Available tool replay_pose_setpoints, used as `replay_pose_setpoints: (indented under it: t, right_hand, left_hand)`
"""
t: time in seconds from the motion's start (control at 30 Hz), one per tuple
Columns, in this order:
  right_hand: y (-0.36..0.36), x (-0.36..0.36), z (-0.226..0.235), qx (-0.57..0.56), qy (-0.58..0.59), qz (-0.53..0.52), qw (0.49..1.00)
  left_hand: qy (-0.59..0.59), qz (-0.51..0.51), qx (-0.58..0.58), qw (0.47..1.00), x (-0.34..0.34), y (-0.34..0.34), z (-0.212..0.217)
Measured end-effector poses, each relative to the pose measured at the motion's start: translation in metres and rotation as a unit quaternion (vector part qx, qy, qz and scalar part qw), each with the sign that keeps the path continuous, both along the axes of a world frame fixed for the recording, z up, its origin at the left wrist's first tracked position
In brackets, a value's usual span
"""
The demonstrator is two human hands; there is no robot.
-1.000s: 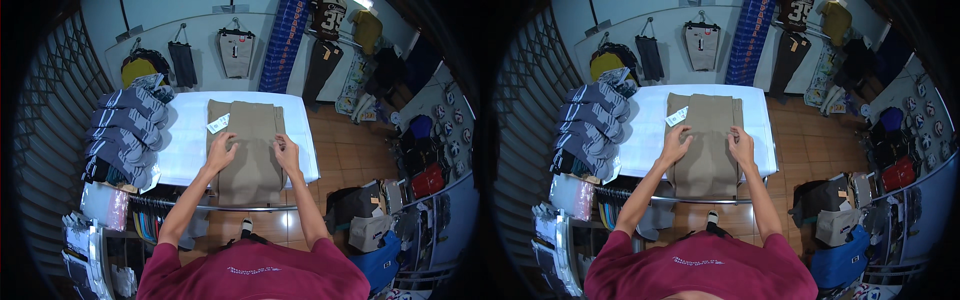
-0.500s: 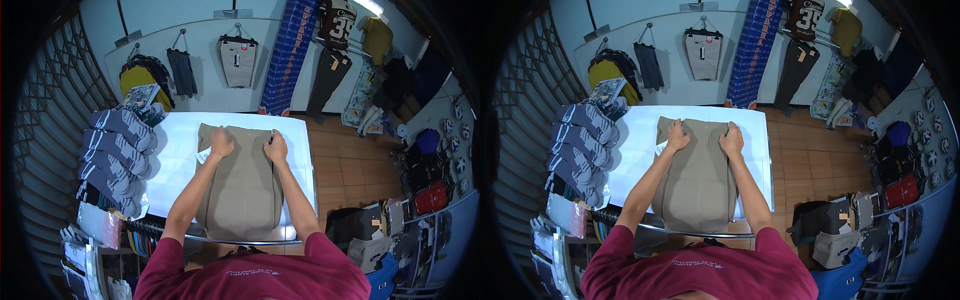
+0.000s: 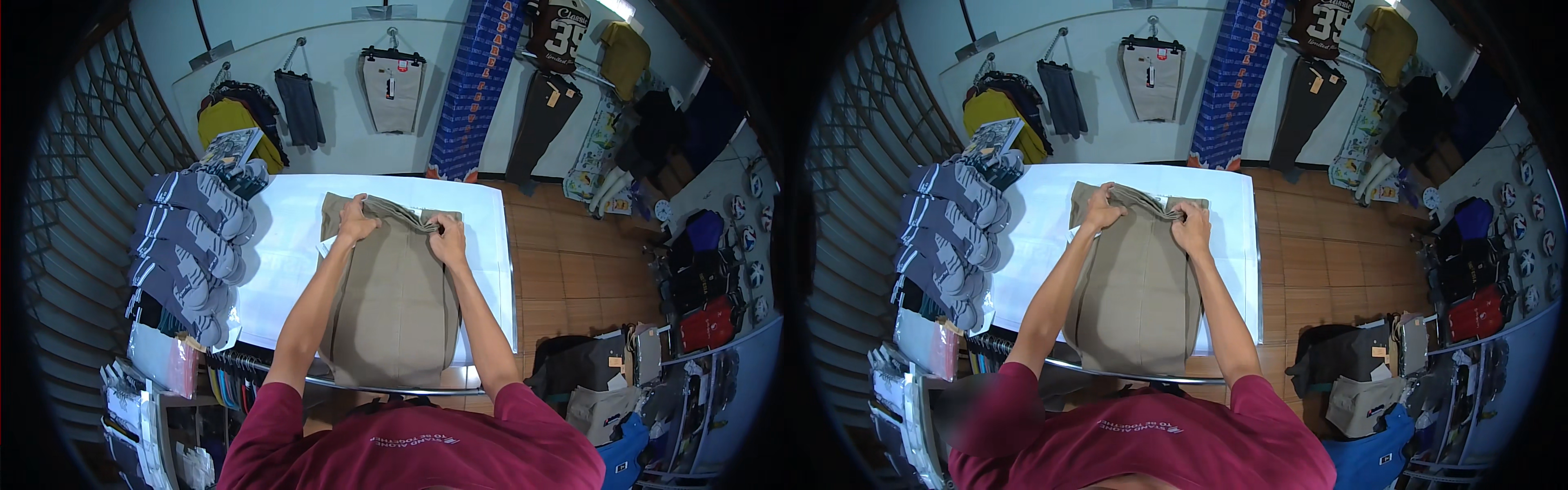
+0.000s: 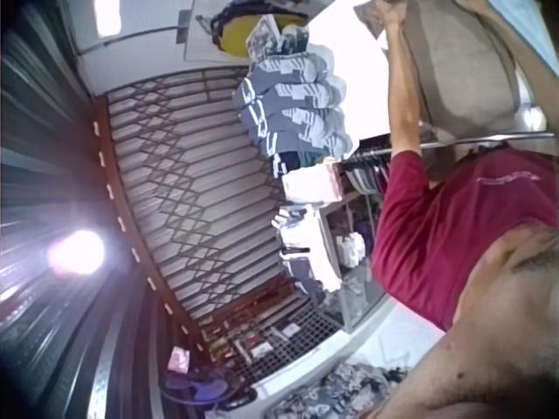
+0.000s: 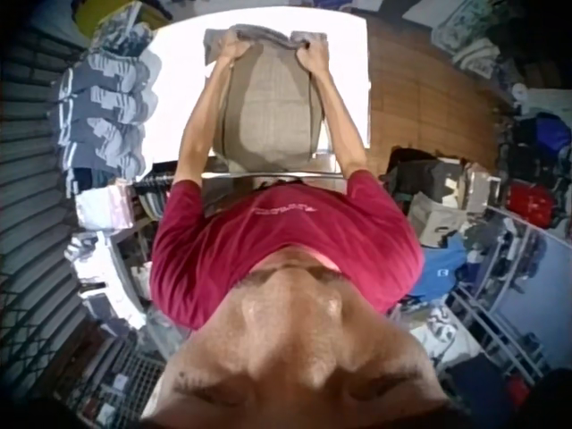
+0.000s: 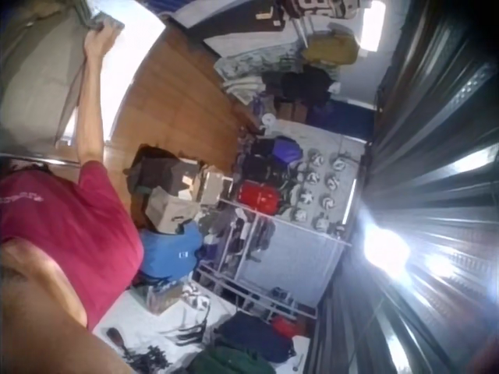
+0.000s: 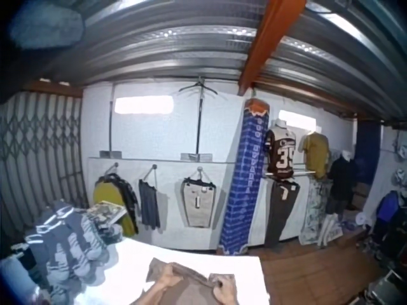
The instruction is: The person is seen unpacking pants from plastic bags, folding them, and clipping them onto hangers to be placed on a display rack.
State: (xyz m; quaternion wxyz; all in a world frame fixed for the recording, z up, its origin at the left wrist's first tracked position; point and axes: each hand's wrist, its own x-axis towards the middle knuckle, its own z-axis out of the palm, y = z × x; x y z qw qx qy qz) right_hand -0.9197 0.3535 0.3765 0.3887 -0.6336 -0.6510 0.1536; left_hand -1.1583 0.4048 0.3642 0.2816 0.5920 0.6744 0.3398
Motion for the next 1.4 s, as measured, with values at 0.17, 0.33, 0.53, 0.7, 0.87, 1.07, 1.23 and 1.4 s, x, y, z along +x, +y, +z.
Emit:
replay_pose_setpoints:
  t: [0.17,0.33,0.53,0.7,0.87,1.07,1.23,1.4]
  right_hand:
    - [-0.015,-0.003,-0.001,0.035,0.198,0.151,0.968]
    - [-0.092,-0.002,0.025,0.063,0.159,0.098,0.980]
    - [-0.215,-0.015,0.040,0.118,0.098,0.074,0.985]
    - [-0.320,-0.030,0.032,0.078,0.132,0.094,0.984]
    - [-0.412,-0.037,-0.002,0.031,0.162,0.080,0.983]
    - [-0.477,-0.038,-0.043,-0.058,0.240,0.073,0.966]
    - [-0.502,-0.041,-0.083,-0.117,0.312,0.044,0.942]
    - [-0.509,-0.042,-0.122,-0.155,0.343,0.026,0.926]
  left_hand:
    - [0.003,-0.092,0.075,0.993,-0.026,-0.004,-0.001]
    - [-0.007,-0.059,0.269,0.961,-0.012,-0.101,0.039]
    - [-0.019,-0.106,0.216,0.970,-0.026,-0.252,0.066]
    - [-0.036,-0.093,0.198,0.975,-0.040,-0.365,0.048]
    - [-0.104,-0.081,0.115,0.985,-0.041,-0.460,0.020]
    - [-0.136,-0.085,0.074,0.984,-0.043,-0.527,-0.025]
    - [-0.158,-0.073,0.038,0.984,-0.042,-0.552,-0.056]
    - [-0.141,-0.053,0.023,0.988,-0.042,-0.560,-0.089]
